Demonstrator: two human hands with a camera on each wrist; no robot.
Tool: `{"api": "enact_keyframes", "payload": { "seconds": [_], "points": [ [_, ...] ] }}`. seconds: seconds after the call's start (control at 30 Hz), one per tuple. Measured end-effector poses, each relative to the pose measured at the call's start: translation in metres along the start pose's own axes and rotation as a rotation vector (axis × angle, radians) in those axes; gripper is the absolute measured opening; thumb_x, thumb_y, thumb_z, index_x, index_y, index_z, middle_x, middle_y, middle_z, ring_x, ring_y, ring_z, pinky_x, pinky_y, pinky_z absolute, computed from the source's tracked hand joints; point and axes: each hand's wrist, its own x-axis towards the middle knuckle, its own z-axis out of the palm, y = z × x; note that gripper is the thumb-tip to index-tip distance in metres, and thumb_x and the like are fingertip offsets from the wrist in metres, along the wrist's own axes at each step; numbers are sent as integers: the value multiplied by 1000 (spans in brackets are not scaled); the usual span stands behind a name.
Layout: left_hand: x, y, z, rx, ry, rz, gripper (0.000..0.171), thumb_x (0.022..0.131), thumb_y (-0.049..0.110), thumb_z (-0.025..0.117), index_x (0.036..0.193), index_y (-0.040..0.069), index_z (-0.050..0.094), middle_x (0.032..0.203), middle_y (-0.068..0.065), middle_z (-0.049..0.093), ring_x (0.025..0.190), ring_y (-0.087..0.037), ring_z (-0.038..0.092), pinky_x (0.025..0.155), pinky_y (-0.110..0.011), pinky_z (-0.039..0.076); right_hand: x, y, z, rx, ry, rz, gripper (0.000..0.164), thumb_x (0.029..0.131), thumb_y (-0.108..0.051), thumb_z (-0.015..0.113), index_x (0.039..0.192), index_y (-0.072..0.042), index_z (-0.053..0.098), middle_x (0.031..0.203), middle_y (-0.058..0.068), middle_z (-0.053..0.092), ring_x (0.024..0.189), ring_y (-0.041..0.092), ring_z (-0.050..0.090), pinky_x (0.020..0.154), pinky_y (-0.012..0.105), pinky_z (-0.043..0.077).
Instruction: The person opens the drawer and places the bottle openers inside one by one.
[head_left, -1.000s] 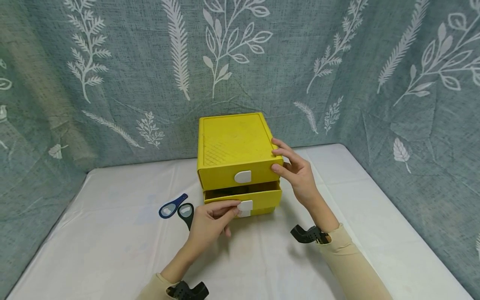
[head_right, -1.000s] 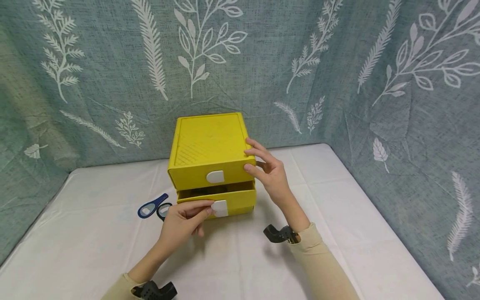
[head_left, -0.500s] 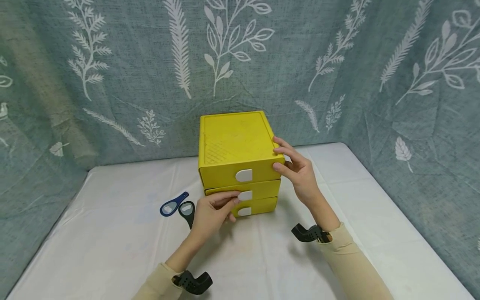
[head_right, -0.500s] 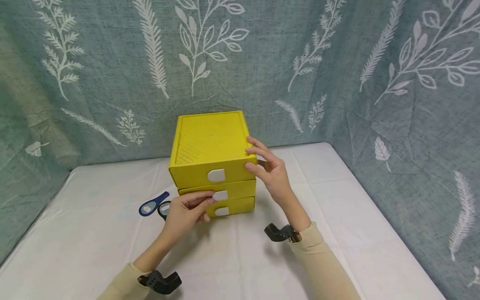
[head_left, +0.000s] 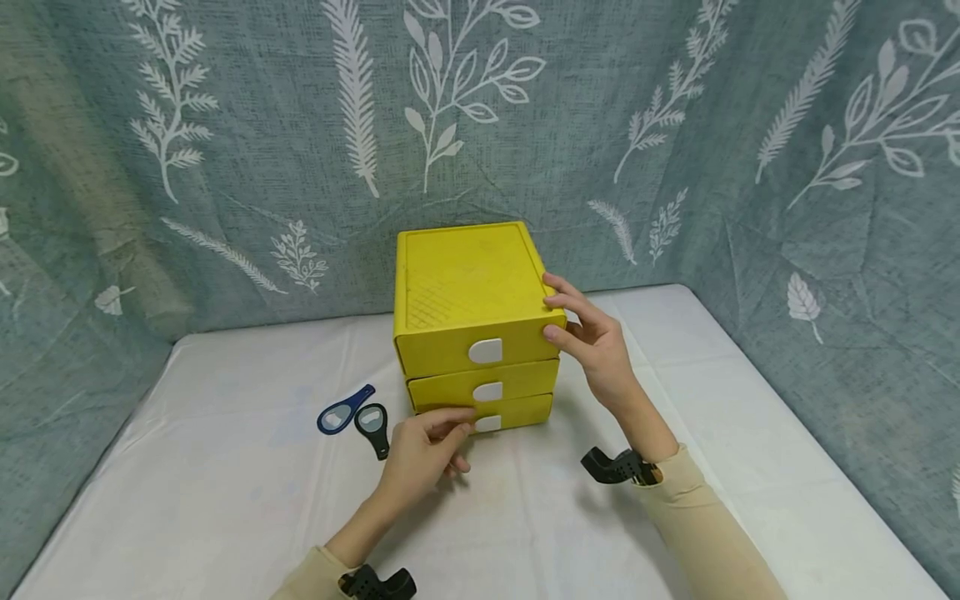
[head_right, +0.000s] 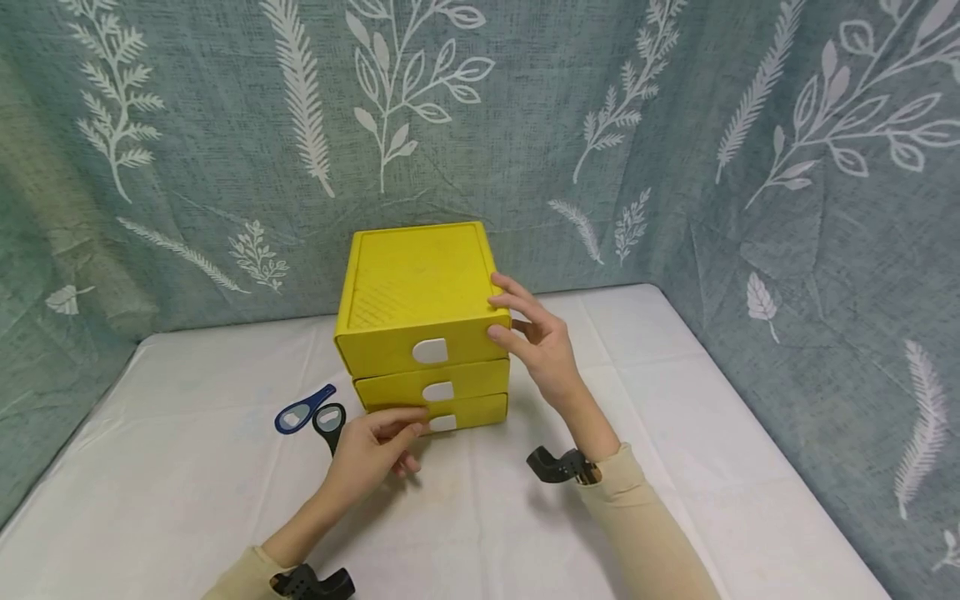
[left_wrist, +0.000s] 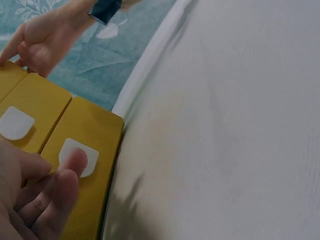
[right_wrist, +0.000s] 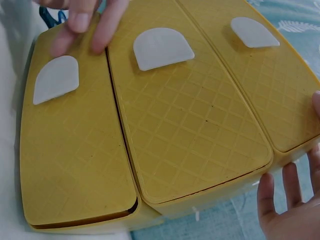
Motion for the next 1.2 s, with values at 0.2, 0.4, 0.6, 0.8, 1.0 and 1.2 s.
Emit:
{"api": "enact_keyframes", "payload": {
  "seconds": [0.2, 0.4, 0.6, 0.8, 1.0, 1.2],
  "points": [
    [2, -7, 3, 54, -17, 29, 20, 94, 2, 66, 112, 5, 74, 86, -13, 73, 49, -23, 64, 44, -32, 52, -1, 0, 1, 2, 4, 8, 32, 95, -2, 66, 124, -12, 67, 152, 11, 40, 141, 29, 30, 94, 36, 44],
    [5, -11, 6, 5, -26, 38, 20, 93, -2, 66, 111, 1, 73, 87, -17, 72, 50, -25, 65, 45, -36, 54, 0, 0, 1, 2, 0, 5, 33, 95, 1, 64, 125, -12, 67, 152, 12, 39, 141, 29, 30, 94, 36, 44],
    [6, -12, 8, 18, -12, 50, 19, 92, -1, 67, 108, 4, 75, 77, -15, 71, 44, -22, 60, 40, -25, 46, 0, 0, 1, 5, 1, 1, 32, 94, -1, 65, 124, -12, 67, 152, 12, 39, 141, 29, 30, 93, 36, 44],
    [3, -12, 9, -5, -14, 53, 18, 91, -1, 69, 106, 5, 76, 85, -14, 73, 42, -25, 58, 39, -21, 40, 0, -1, 1, 5, 0, -2, 31, 94, -4, 67, 124, -13, 67, 152, 12, 39, 142, 29, 30, 95, 36, 44],
    [-6, -9, 12, -6, -22, 35, 19, 90, -2, 69, 106, 5, 76, 83, -13, 72, 40, -21, 57, 38, -21, 39, -1, -2, 1, 8, 5, -2, 31, 94, -6, 68, 124, -13, 67, 152, 12, 40, 142, 29, 30, 94, 35, 44],
    [-26, -5, 13, -30, -81, -27, 21, 91, 0, 69, 110, 7, 75, 95, -11, 73, 41, -19, 58, 37, -20, 41, -1, 0, 1, 12, -4, -5, 31, 94, -6, 68, 124, -12, 67, 152, 13, 39, 141, 30, 30, 94, 35, 45]
  ]
}}
